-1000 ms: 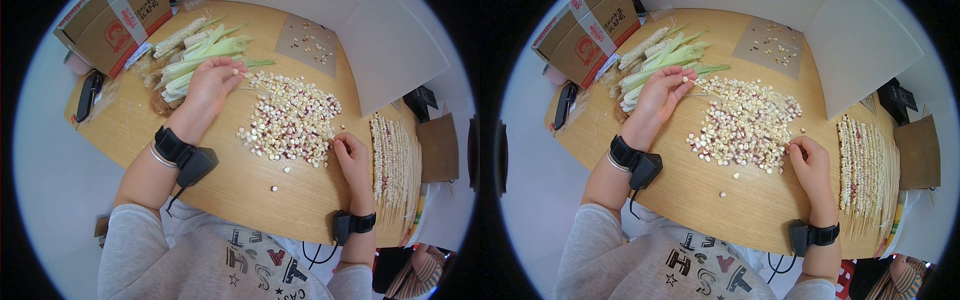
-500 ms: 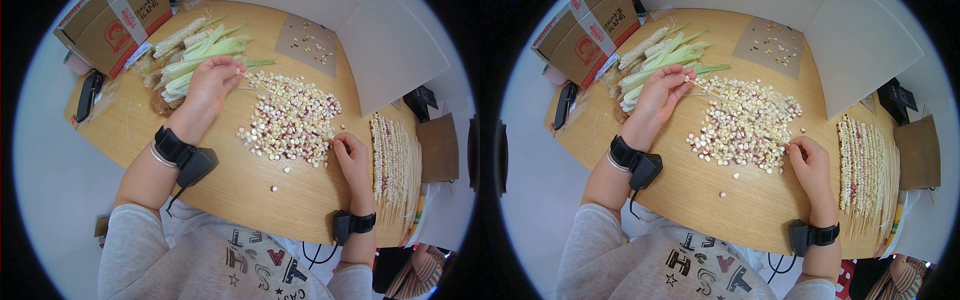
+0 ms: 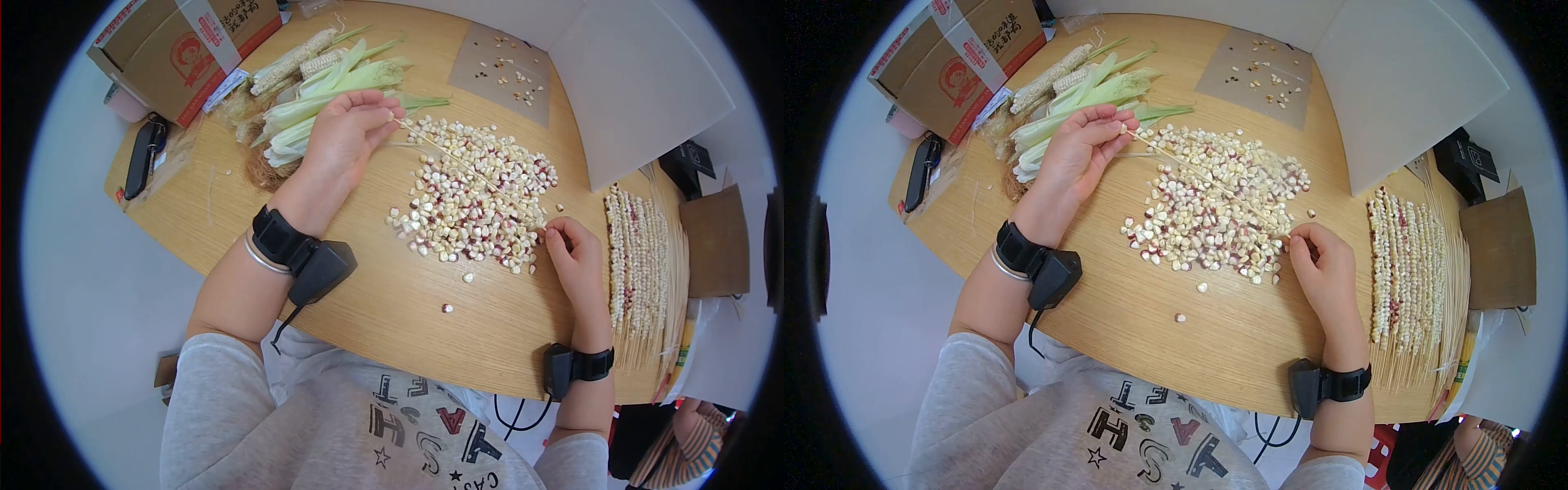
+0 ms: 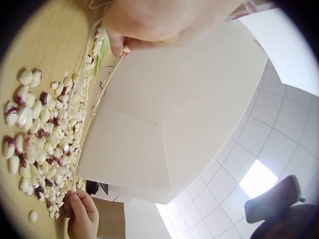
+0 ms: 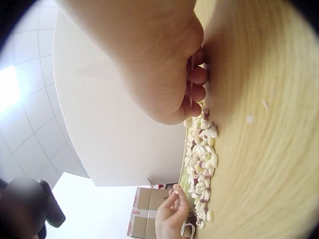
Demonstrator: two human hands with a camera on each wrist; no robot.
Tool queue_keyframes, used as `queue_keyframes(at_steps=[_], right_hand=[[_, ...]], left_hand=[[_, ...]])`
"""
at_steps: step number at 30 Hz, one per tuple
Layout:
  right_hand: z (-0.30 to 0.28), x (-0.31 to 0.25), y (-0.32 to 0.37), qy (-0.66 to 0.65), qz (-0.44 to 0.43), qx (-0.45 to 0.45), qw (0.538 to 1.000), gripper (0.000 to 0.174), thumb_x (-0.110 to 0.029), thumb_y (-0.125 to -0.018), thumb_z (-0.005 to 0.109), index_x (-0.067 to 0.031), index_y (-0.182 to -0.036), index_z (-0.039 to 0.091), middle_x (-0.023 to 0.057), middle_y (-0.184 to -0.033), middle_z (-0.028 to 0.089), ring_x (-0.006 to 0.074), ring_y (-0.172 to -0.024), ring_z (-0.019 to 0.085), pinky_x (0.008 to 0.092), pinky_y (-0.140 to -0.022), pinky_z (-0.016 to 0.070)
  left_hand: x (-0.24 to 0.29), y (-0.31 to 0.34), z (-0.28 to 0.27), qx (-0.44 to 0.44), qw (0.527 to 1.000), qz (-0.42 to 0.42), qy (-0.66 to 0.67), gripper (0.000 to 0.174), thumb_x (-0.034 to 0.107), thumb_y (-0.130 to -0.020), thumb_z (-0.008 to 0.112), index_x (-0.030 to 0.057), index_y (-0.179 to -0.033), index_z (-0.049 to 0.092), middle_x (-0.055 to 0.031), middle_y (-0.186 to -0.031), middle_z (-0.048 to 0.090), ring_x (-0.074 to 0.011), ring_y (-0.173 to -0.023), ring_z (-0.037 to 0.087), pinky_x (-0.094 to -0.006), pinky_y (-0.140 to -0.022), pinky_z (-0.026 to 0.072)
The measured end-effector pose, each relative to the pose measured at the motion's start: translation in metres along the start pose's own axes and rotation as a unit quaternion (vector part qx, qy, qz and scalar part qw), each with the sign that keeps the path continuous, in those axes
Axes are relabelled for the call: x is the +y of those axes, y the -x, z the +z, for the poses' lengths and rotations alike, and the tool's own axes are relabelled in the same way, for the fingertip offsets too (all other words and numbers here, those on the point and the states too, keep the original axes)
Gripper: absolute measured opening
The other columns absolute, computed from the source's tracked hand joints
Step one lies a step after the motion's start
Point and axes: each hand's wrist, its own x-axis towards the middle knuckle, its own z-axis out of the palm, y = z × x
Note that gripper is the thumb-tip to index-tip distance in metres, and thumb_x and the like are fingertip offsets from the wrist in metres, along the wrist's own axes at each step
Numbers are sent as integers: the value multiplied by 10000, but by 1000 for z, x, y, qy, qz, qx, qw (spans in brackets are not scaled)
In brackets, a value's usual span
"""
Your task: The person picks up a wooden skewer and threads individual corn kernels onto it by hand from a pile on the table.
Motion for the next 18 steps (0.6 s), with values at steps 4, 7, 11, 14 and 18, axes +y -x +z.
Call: queue_keyframes(at_steps=[4, 7, 11, 14, 18], right_hand=[[0, 3, 0, 5, 1, -1, 1000, 113, -81, -802, 535, 20, -817, 583, 40, -676, 583, 78, -570, 477, 216, -520, 386], [1, 6, -1, -7, 0, 0, 1000, 109, -77, -799, 534, 19, -816, 582, 38, -676, 582, 78, -566, 471, 216, -516, 382], [0, 4, 0, -1, 2, 0, 1000, 106, -75, -797, 535, 19, -814, 581, 37, -671, 580, 77, -565, 470, 216, -514, 380], [0, 3, -1, 5, 4, -2, 1000, 105, -75, -801, 532, 18, -811, 579, 32, -663, 575, 72, -562, 465, 214, -512, 377], [1, 5, -1, -42, 2, 7, 999, 106, -73, -814, 522, 17, -801, 577, 12, -657, 565, 50, -560, 449, 199, -511, 364]], left_hand=[[0, -1, -1, -7, 1000, -1, 3, 234, -65, -797, 510, -39, -1020, 442, -172, -1030, 532, -238, -942, 566, -275, -804, 491], [-1, -2, -2, -16, 1000, -5, 2, 241, -73, -790, 518, -39, -1017, 446, -174, -1038, 529, -239, -949, 564, -274, -804, 492], [-1, 1, 2, -16, 1000, -7, 15, 238, -78, -788, 517, -39, -1013, 449, -175, -1036, 528, -247, -960, 560, -275, -807, 492], [-1, -1, 1, -24, 999, -17, 42, 213, -53, -800, 510, -43, -1005, 457, -172, -1023, 531, -252, -953, 561, -290, -813, 490], [2, 0, 3, -42, 983, -121, 133, 183, 45, -821, 511, -52, -974, 489, -158, -941, 551, -235, -868, 567, -317, -783, 489]])
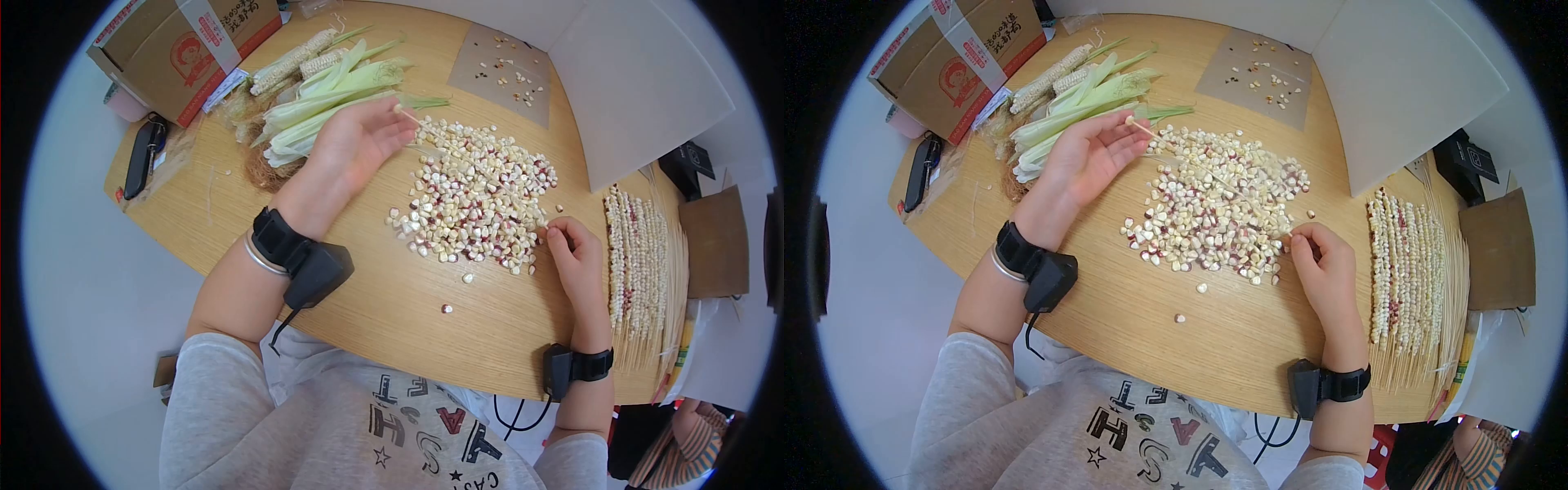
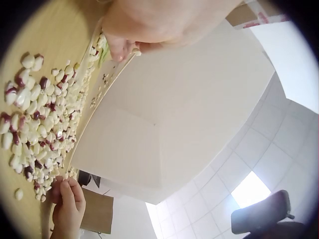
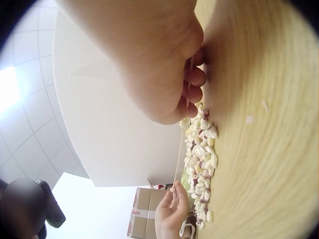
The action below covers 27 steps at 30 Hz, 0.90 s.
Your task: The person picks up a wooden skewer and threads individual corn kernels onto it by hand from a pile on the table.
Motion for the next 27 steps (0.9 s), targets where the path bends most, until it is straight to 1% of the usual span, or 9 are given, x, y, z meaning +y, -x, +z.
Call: queue_keyframes(at_steps=[1, 3, 4, 6, 12, 16, 21, 27], right_hand=[[0, 0, 0, -12, -1, 1, 1000, 108, -73, -818, 519, 16, -797, 576, 4, -657, 562, 43, -560, 443, 193, -510, 359], [1, 1, 0, -16, -2, 4, 1000, 109, -73, -820, 518, 17, -794, 575, 0, -656, 560, 39, -561, 440, 190, -510, 357], [1, 1, 0, -21, -4, 7, 1000, 111, -73, -821, 518, 18, -792, 574, -4, -655, 559, 35, -562, 438, 187, -510, 355], [1, 0, 0, -16, -3, 4, 1000, 111, -73, -821, 519, 19, -792, 573, -6, -654, 559, 34, -561, 437, 187, -510, 354], [1, -2, 0, -14, -4, 6, 1000, 109, -73, -820, 520, 19, -794, 574, -6, -653, 563, 34, -556, 432, 188, -506, 352], [-1, -1, 0, -2, -2, 1, 1000, 105, -71, -819, 520, 16, -799, 574, -2, -660, 569, 34, -555, 431, 190, -506, 354], [-1, 0, 0, -8, 5, -4, 1000, 101, -69, -817, 520, 16, -803, 574, -2, -659, 569, 36, -556, 433, 190, -505, 355], [-1, -1, 0, -1, 5, -5, 1000, 97, -65, -814, 521, 16, -806, 573, 0, -652, 563, 41, -555, 434, 192, -503, 354]], left_hand=[[0, -1, -2, 0, 1000, 0, 0, 183, 45, -821, 511, -52, -974, 489, -158, -941, 551, -235, -868, 567, -317, -783, 489], [-1, -4, -7, 4, 999, -20, -33, 198, 91, -816, 517, -53, -952, 511, -138, -845, 561, -196, -764, 550, -300, -705, 478], [-1, -4, -7, 4, 999, -20, -33, 198, 91, -816, 517, -53, -952, 511, -138, -845, 561, -196, -764, 550, -300, -705, 478], [-3, -4, -5, 6, 999, -6, -51, 197, 93, -810, 518, -48, -947, 516, -116, -779, 558, -168, -699, 525, -269, -642, 450], [-3, -2, -2, 9, 999, -27, -32, 193, 95, -802, 531, -40, -940, 524, -93, -770, 560, -150, -676, 514, -263, -621, 435], [-3, 0, 0, 12, 999, -21, -36, 199, 97, -795, 546, -37, -942, 524, -80, -755, 558, -136, -661, 505, -254, -607, 424], [-2, -2, -3, -40, 999, -20, -13, 182, 90, -791, 567, -24, -928, 530, -53, -712, 543, -113, -636, 490, -232, -587, 409], [-2, -2, -2, -48, 998, -1, -44, 169, 92, -791, 579, -16, -912, 531, -19, -667, 529, -86, -571, 465, -213, -541, 394]])
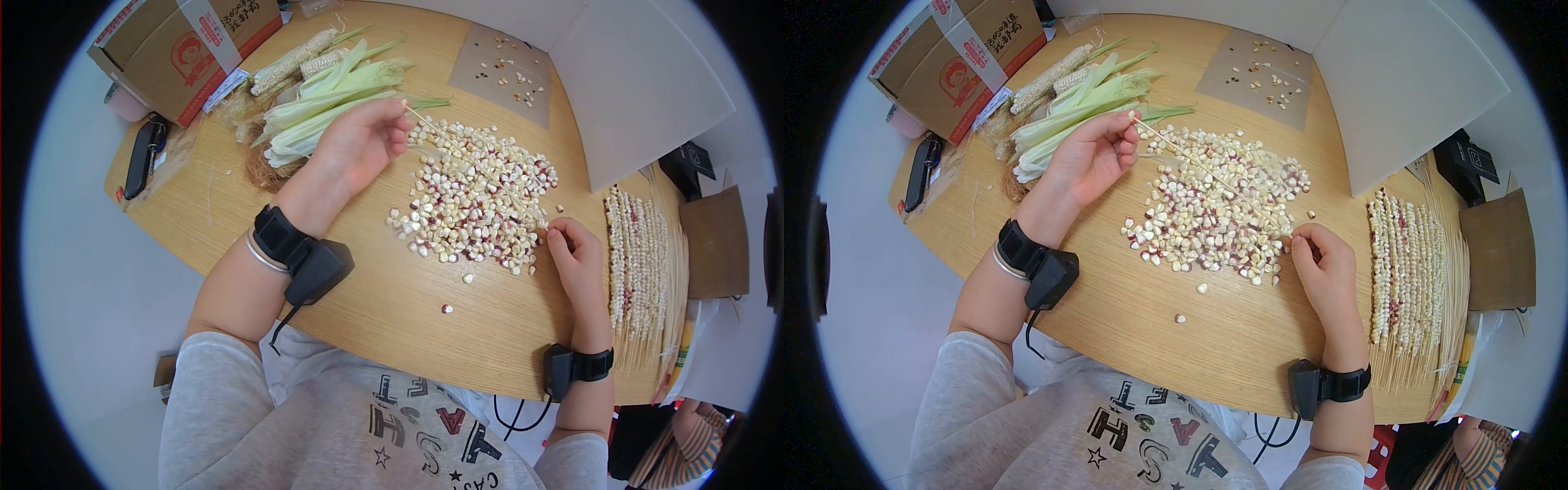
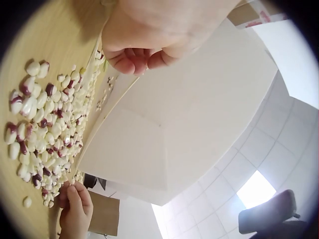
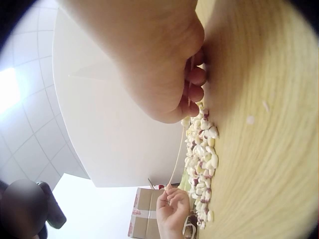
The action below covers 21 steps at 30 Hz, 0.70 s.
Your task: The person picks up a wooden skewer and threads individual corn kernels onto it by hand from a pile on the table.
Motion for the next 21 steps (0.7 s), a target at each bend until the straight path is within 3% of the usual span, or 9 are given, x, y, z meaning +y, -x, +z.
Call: queue_keyframes(at_steps=[21], right_hand=[[1, 0, 0, 5, -20, -2, 1000, 109, -77, -825, 520, 20, -817, 568, 14, -705, 593, 42, -587, 465, 188, -538, 381]], left_hand=[[1, 3, 5, -7, 1000, -7, 16, 149, 109, -788, 573, -8, -877, 547, -24, -661, 538, -91, -573, 477, -215, -528, 396]])
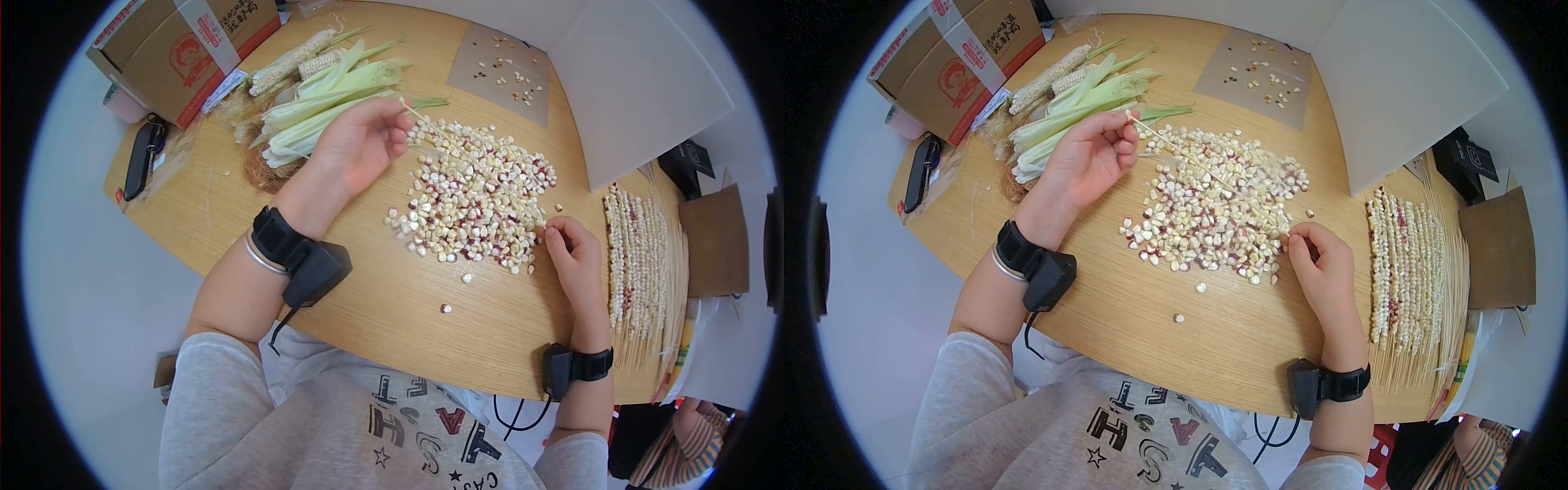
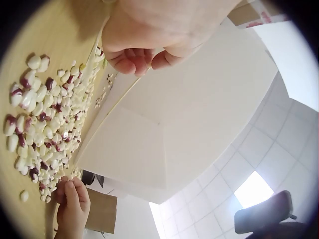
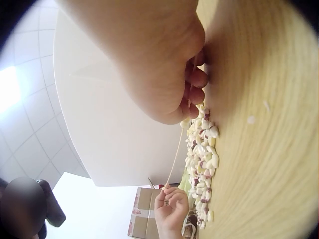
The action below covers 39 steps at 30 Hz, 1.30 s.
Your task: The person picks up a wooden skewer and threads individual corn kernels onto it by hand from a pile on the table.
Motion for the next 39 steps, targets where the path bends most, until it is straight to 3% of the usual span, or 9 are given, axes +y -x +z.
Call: queue_keyframes(at_steps=[7, 9, 12, 15, 21, 31, 37, 39], right_hand=[[0, -4, 1, -22, 24, -2, 999, 99, -60, -824, 517, 28, -822, 565, 21, -725, 601, 36, -598, 470, 179, -539, 379], [-1, -5, 1, -20, 20, -4, 1000, 100, -62, -824, 519, 27, -824, 565, 21, -722, 598, 36, -597, 468, 178, -537, 378], [0, -6, 2, -20, 9, -1, 1000, 104, -70, -826, 528, 26, -829, 567, 17, -715, 588, 36, -596, 463, 180, -535, 377], [3, -7, 2, -28, -6, 10, 1000, 111, -81, -826, 540, 25, -835, 570, 10, -706, 572, 41, -596, 462, 186, -536, 379], [4, -7, 2, -6, -27, 31, 999, 118, -86, -820, 555, 28, -842, 578, 16, -699, 552, 60, -599, 474, 199, -541, 388], [6, -2, 2, -12, -42, 50, 998, 116, -86, -815, 571, 23, -852, 583, 29, -701, 552, 73, -598, 480, 203, -542, 391], [8, -17, 7, -2, -44, 26, 999, 107, -82, -819, 564, 17, -857, 581, 36, -713, 552, 88, -595, 481, 215, -538, 393], [13, -22, 10, -8, -48, 12, 999, 101, -79, -818, 563, 12, -859, 580, 43, -716, 551, 99, -594, 484, 217, -537, 393]], left_hand=[[1, -1, -2, -48, 999, 4, 6, 161, 106, -784, 579, -10, -885, 531, -23, -665, 535, -93, -577, 459, -217, -533, 383], [2, -2, -3, -77, 997, -6, 10, 106, 114, -763, 605, 43, -821, 553, -20, -659, 556, -95, -577, 494, -212, -546, 398], [2, -1, -2, -84, 996, -5, 10, 102, 112, -764, 603, 41, -822, 559, -26, -655, 557, -98, -575, 494, -212, -546, 399], [6, 3, 3, -26, 1000, 7, 0, 142, 116, -795, 568, -3, -869, 548, -34, -670, 550, -98, -572, 469, -222, -520, 381], [2, 1, 1, 21, 999, -8, 23, 176, 126, -804, 549, -8, -918, 553, -51, -678, 556, -108, -575, 480, -225, -530, 393], [4, 0, -2, -34, 998, -7, 57, 199, 112, -802, 539, -18, -952, 537, -53, -689, 566, -112, -573, 479, -227, -538, 395], [-21, 6, 6, -82, 996, -34, 22, 192, 89, -809, 548, -27, -961, 535, -52, -699, 587, -96, -591, 545, -205, -535, 451], [-34, 15, 17, -127, 981, -85, -117, 183, 91, -812, 566, -35, -943, 544, -69, -708, 601, -95, -581, 569, -209, -515, 472]])
